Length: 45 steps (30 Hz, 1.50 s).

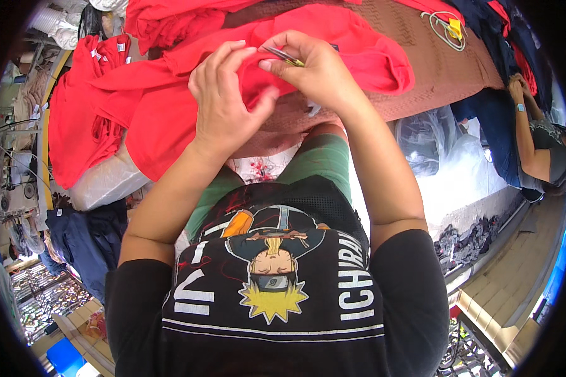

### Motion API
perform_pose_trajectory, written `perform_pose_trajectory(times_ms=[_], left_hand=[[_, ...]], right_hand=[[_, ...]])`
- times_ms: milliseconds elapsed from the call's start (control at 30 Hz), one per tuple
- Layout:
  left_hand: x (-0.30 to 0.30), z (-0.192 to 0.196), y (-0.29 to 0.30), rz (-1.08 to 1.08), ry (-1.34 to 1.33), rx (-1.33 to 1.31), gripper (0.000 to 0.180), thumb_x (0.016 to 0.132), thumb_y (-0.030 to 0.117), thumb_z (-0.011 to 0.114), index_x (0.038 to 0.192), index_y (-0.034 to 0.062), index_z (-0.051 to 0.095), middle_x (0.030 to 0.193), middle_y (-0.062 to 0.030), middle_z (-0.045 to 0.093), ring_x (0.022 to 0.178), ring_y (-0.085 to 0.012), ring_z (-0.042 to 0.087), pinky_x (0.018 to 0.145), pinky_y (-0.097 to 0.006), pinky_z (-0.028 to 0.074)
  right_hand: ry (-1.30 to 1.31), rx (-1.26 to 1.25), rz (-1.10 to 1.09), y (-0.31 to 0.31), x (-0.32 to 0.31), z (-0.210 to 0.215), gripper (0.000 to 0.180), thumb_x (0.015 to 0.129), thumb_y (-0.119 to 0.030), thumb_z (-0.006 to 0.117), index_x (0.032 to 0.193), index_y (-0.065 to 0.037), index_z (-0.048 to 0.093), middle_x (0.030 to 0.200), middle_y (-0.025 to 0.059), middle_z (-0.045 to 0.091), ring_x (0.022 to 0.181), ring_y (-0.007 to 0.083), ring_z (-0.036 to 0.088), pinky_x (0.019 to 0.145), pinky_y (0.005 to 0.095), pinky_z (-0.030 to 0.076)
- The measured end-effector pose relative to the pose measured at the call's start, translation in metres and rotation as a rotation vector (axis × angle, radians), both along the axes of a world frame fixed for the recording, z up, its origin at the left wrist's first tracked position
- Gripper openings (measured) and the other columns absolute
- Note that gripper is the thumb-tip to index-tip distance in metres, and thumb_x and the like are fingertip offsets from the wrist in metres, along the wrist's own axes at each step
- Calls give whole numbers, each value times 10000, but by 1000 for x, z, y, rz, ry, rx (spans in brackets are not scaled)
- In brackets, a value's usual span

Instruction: The person trims excess threads from several red shirts using small snips. The person handles each shirt by hand, inspecting the collar and seams for loose threads, cutting them away with the snips, and then placing the finished shirt into a stack.

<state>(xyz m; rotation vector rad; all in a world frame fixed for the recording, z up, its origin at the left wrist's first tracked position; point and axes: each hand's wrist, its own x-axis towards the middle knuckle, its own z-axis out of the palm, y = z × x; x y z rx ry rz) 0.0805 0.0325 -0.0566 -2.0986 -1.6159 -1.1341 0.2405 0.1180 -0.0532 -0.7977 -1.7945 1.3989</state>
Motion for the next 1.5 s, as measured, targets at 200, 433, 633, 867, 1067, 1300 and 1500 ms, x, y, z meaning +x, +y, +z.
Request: perform_pose_trajectory(times_ms=[200, 433, 633, 867, 1067, 1300, 1500], left_hand=[[-36, 30, 11, -384, -862, -512, 272, 854, -39, 518, 1108, -33, 615, 1063, -79, 649, 990, -166, 616, 902, -266, 471], [-39, 42, -7, -580, -1320, -903, 296, 925, 59, 580, 1201, -46, 582, 1108, -78, 653, 995, -95, 610, 894, -239, 476], [-28, 36, -8, -435, -1318, -782, 270, 892, 94, 653, 1124, -42, 633, 1010, -58, 680, 900, -75, 619, 815, -219, 500], [-11, 38, -14, -321, -1058, -552, 230, 861, 91, 683, 1055, -31, 667, 932, -54, 699, 833, -73, 624, 752, -227, 503], [-5, 47, -21, -195, -731, -525, 232, 884, 51, 658, 1092, -53, 646, 952, -52, 683, 869, -64, 607, 788, -197, 483], [-13, 39, -15, -436, -1370, -680, 253, 876, 117, 684, 1075, -38, 657, 977, -64, 691, 857, -81, 629, 778, -224, 510], [-13, 37, -14, -488, -1431, -716, 263, 880, 124, 680, 1088, -35, 651, 986, -65, 686, 864, -79, 626, 790, -223, 509]], right_hand=[[69, 99, -19, 17, 19, 5, 112, 884, -104, 673, 960, -23, 657, 898, -27, 642, 859, 46, 548, 799, 218, 439], [73, 107, -36, 10, 16, 13, 120, 883, -124, 676, 951, -26, 664, 913, -4, 646, 878, 78, 571, 819, 242, 440], [35, 430, -227, -18, 5, 32, 120, 822, -30, 715, 930, -29, 663, 938, 0, 615, 820, 77, 556, 768, 204, 435], [82, 153, -214, -40, -3, 29, 149, 809, -17, 731, 924, -25, 636, 858, -43, 608, 690, 21, 507, 597, 183, 388], [-91, 98, -92, -36, 11, 31, 143, 843, -78, 709, 912, -24, 595, 856, -29, 574, 721, 37, 489, 607, 191, 391], [27, 243, 3, -44, 32, 49, 274, 821, -86, 713, 1037, -11, 562, 935, 21, 566, 845, 81, 528, 719, 202, 434], [-200, 521, -95, -44, 32, 52, 275, 809, -75, 709, 1051, -4, 599, 980, 66, 609, 870, 132, 571, 815, 263, 431]])
